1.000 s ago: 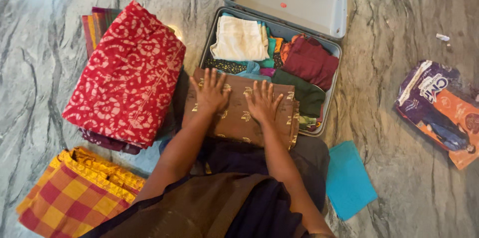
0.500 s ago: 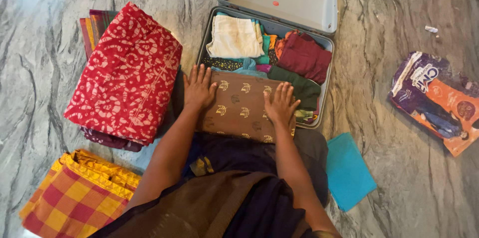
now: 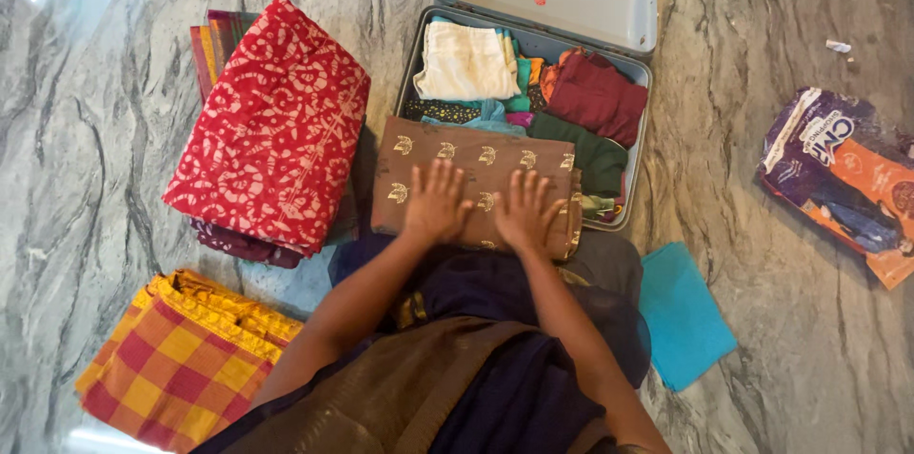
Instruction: The person folds various pieces of clothing, including a white cloth, a blue cloth, and a brown patterned cloth, and places them into an open suitcase. The person sits on the floor and handles the items one by one, arranging them neatly inside the luggage.
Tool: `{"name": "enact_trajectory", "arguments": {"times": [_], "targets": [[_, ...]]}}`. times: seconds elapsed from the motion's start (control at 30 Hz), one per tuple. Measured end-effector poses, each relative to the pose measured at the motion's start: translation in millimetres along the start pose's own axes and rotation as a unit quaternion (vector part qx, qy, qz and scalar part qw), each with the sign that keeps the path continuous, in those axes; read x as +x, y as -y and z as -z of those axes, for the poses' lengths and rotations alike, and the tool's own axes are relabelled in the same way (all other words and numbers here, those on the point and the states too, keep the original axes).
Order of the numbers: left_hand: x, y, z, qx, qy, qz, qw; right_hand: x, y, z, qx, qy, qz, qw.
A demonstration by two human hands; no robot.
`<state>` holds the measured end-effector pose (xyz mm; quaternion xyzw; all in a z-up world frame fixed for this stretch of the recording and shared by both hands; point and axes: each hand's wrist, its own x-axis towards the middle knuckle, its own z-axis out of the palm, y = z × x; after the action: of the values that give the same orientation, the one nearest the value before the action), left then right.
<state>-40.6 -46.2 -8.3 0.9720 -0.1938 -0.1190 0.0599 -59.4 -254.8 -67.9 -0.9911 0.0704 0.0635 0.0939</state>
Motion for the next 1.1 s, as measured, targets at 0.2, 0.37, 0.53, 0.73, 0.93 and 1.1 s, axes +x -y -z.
{"name": "enact_trajectory", "arguments": {"times": [0.2, 0.37, 0.53, 0.73, 0.93, 1.1], "targets": [[-10.4, -15.5, -18.4, 0.026, -0.045, -0.066, 0.996, -27.1, 27.3, -11.8, -0.005, -0.064, 0.086, 0.994], [-5.9, 14.4, 21.6, -0.002, -0.015, 0.039, 0.999, -21.9, 15.6, 8.9, 0.005, -0.05, 0.04, 0.998], [-13.3, 46.0, 53.0, -0.071, -0.015, 0.146, 0.987, -7.2, -10.1, 15.8, -0.025, -0.063, -0.009, 0.998], [-17.0, 68.2, 30.8, -0.248, -0.105, 0.232, 0.935, 2.3, -34.1, 21.7, 0.042, -0.066, -0.121, 0.99], [-10.8, 75.7, -2.1, -0.2, -0.182, 0.244, 0.932, 2.1, -55.8, 16.5, 0.168, -0.105, -0.182, 0.963], [-10.0, 71.0, 21.9, -0.241, -0.175, 0.286, 0.911, -1.2, -62.0, 12.8, 0.186, -0.106, -0.162, 0.963]]}}
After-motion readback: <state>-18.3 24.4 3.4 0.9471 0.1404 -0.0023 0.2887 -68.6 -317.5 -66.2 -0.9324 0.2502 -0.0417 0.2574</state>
